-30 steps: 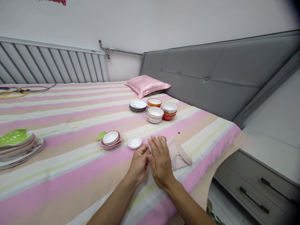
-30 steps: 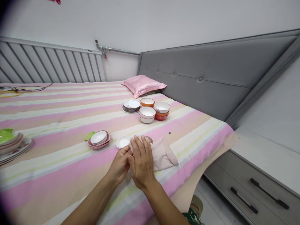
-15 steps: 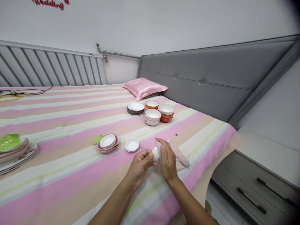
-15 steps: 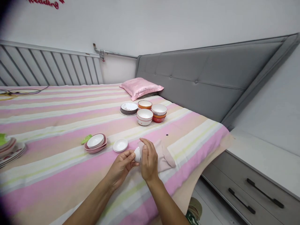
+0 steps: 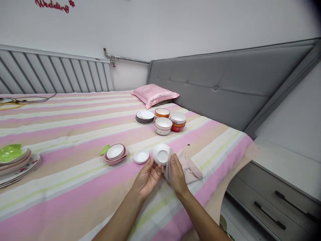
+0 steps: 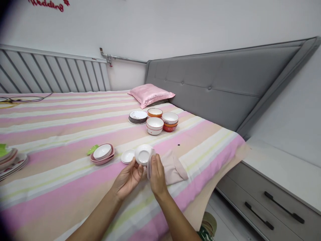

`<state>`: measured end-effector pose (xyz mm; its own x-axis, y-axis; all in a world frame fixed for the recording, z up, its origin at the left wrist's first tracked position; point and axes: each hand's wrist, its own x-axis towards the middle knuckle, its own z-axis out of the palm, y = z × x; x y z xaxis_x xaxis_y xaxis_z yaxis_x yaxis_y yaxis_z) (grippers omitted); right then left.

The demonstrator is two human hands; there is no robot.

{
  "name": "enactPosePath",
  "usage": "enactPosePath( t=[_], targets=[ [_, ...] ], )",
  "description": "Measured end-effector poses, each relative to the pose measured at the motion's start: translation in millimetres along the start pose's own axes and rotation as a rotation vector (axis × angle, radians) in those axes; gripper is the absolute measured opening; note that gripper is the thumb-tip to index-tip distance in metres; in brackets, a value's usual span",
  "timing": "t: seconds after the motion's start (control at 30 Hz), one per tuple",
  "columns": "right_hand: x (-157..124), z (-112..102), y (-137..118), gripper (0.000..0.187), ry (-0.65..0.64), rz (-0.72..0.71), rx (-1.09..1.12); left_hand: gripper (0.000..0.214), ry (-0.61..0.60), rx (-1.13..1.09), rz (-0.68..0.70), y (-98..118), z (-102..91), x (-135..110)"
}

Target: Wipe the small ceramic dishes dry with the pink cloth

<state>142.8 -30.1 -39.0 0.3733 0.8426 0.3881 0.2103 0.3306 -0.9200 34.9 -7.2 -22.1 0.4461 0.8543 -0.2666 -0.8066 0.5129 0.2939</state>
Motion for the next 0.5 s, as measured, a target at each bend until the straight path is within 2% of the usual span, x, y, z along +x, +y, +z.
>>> enactPosePath(
  t=[0.07,0.13,0.23,0.33,0.43,0.5],
  targets=[
    [1.4,-1.2,-5.6,0.04,-0.06,0.137,0.148,0.008,-0.009,0.014,-0.019,-0.6,-1.0,0.4],
    [4.5,-3.6,-11.2,0.037,-0.062,0.217,0.247,0.004,-0.038,0.086,-0.036,-2.3,-1.4,-0.7],
    [9.5,-7.6,-15.3,0.034,-0.037,0.252,0.315,0.011,-0.119,0.304,-0.038,-4.2,-0.6,-4.9],
    [11.7,-10.0,-14.0,0.033,-0.076,0.291,0.329,0.023,-0.178,0.621,0.022,-2.0,1.3,-9.8],
    [11.6,-11.0,-10.0,0.034,-0.123,0.292,0.266,0.031,-0.209,0.86,0.049,3.1,2.3,-12.6],
    [11.5,-11.6,-6.9,0.034,-0.147,0.256,0.189,0.033,-0.237,0.923,0.023,5.7,2.0,-13.2]
  ],
)
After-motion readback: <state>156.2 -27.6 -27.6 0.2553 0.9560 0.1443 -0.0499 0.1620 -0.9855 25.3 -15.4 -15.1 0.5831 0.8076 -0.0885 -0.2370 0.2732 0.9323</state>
